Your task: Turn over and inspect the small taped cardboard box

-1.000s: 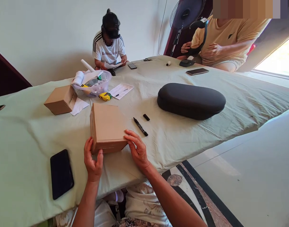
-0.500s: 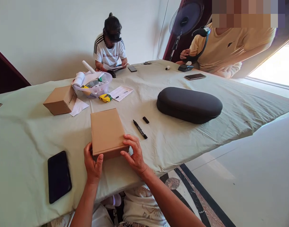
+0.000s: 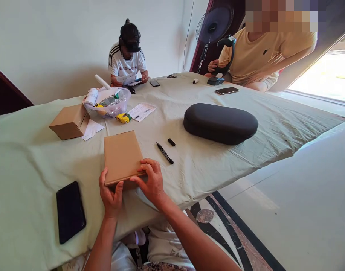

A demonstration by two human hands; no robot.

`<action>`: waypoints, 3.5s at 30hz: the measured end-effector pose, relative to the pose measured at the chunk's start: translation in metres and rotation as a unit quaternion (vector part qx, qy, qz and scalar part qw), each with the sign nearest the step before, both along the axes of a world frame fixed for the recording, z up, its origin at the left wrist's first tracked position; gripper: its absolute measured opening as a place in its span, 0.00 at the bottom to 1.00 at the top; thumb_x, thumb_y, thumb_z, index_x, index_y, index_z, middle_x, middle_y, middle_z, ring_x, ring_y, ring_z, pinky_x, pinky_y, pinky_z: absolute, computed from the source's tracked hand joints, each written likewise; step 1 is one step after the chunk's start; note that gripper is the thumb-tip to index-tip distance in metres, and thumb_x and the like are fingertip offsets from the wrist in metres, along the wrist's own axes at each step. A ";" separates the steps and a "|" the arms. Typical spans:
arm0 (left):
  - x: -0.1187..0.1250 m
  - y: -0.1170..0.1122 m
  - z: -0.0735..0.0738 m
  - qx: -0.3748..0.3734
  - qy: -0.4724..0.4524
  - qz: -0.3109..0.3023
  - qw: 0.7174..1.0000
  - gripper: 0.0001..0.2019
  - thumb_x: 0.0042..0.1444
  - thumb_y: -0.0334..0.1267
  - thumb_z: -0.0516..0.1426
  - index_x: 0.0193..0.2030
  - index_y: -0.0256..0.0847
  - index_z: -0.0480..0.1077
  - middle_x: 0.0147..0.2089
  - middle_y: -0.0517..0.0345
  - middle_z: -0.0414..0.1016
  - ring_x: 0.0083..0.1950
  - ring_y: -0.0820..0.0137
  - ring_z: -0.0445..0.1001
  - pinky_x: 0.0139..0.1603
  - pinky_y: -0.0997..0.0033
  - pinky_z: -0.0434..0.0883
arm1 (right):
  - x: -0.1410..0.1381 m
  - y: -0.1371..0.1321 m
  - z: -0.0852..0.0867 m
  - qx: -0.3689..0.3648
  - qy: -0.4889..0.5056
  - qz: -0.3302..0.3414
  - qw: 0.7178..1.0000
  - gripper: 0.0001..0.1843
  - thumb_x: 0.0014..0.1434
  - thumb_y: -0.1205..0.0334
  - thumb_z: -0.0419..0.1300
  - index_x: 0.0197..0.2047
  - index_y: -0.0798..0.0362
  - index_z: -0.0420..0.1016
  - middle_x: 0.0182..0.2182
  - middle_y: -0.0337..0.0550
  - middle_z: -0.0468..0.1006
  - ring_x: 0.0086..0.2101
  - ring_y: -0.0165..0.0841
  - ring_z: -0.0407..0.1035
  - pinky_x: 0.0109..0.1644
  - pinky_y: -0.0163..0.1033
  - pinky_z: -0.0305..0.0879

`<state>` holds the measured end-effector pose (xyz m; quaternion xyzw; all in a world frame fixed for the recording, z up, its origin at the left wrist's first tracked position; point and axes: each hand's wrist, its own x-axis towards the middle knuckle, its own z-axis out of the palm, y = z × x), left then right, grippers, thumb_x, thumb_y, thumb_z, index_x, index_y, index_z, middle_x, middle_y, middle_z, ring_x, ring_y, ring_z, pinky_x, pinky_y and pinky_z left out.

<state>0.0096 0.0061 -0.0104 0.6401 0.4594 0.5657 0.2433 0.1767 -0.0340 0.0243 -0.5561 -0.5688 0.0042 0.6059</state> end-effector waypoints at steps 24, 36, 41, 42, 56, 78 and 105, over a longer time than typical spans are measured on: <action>0.000 0.001 0.003 -0.018 -0.094 0.006 0.995 0.35 0.59 0.64 0.51 0.64 0.40 0.57 0.61 0.41 0.65 0.60 0.58 0.70 0.59 0.60 0.68 | 0.034 0.004 -0.029 -0.057 0.151 0.121 0.979 0.19 0.67 0.51 0.56 0.58 0.43 0.74 0.55 0.44 0.77 0.55 0.39 0.71 0.59 0.48 0.70; 0.004 -0.001 0.004 -0.042 -0.090 -0.092 0.991 0.29 0.57 0.55 0.60 0.59 0.41 0.61 0.67 0.39 0.63 0.68 0.55 0.65 0.65 0.56 0.66 | 0.040 0.003 -0.033 -0.023 0.230 0.080 0.970 0.20 0.67 0.45 0.55 0.55 0.44 0.76 0.55 0.45 0.77 0.58 0.40 0.69 0.64 0.52 0.65; 0.000 -0.001 0.005 -0.083 -0.021 -0.065 0.994 0.33 0.61 0.56 0.56 0.68 0.43 0.59 0.69 0.43 0.63 0.69 0.56 0.64 0.67 0.58 0.65 | 0.037 0.005 -0.038 -0.045 0.236 0.140 0.960 0.23 0.66 0.44 0.55 0.61 0.42 0.70 0.58 0.45 0.74 0.52 0.38 0.72 0.49 0.42 0.75; 0.000 -0.001 0.005 -0.093 -0.015 -0.064 0.994 0.33 0.61 0.56 0.55 0.69 0.44 0.59 0.69 0.44 0.63 0.69 0.56 0.65 0.65 0.59 0.67 | 0.035 0.006 -0.040 -0.048 0.238 0.158 0.957 0.25 0.66 0.44 0.56 0.63 0.42 0.67 0.59 0.46 0.73 0.51 0.37 0.72 0.48 0.41 0.76; 0.000 0.004 0.002 -0.162 -0.166 -0.038 0.972 0.34 0.59 0.63 0.52 0.61 0.38 0.67 0.55 0.42 0.76 0.42 0.62 0.79 0.31 0.68 0.79 | 0.022 0.009 -0.047 -0.147 0.034 0.257 0.954 0.38 0.64 0.44 0.59 0.72 0.41 0.51 0.49 0.45 0.74 0.34 0.30 0.70 0.41 0.38 0.72; 0.012 -0.005 0.009 -0.114 0.182 0.044 0.976 0.40 0.50 0.62 0.60 0.62 0.36 0.65 0.39 0.48 0.82 0.36 0.57 0.81 0.34 0.63 0.74 | 0.012 -0.001 -0.030 -0.257 0.003 0.049 0.965 0.45 0.54 0.39 0.67 0.66 0.54 0.58 0.26 0.37 0.75 0.26 0.36 0.72 0.30 0.37 0.64; 0.006 -0.004 0.008 0.059 0.147 0.064 0.985 0.27 0.55 0.53 0.60 0.55 0.35 0.68 0.55 0.39 0.70 0.58 0.55 0.71 0.58 0.54 0.69 | 0.022 0.002 -0.032 -0.128 -0.011 0.016 0.992 0.27 0.68 0.39 0.47 0.49 0.50 0.77 0.35 0.47 0.76 0.38 0.38 0.70 0.45 0.43 0.68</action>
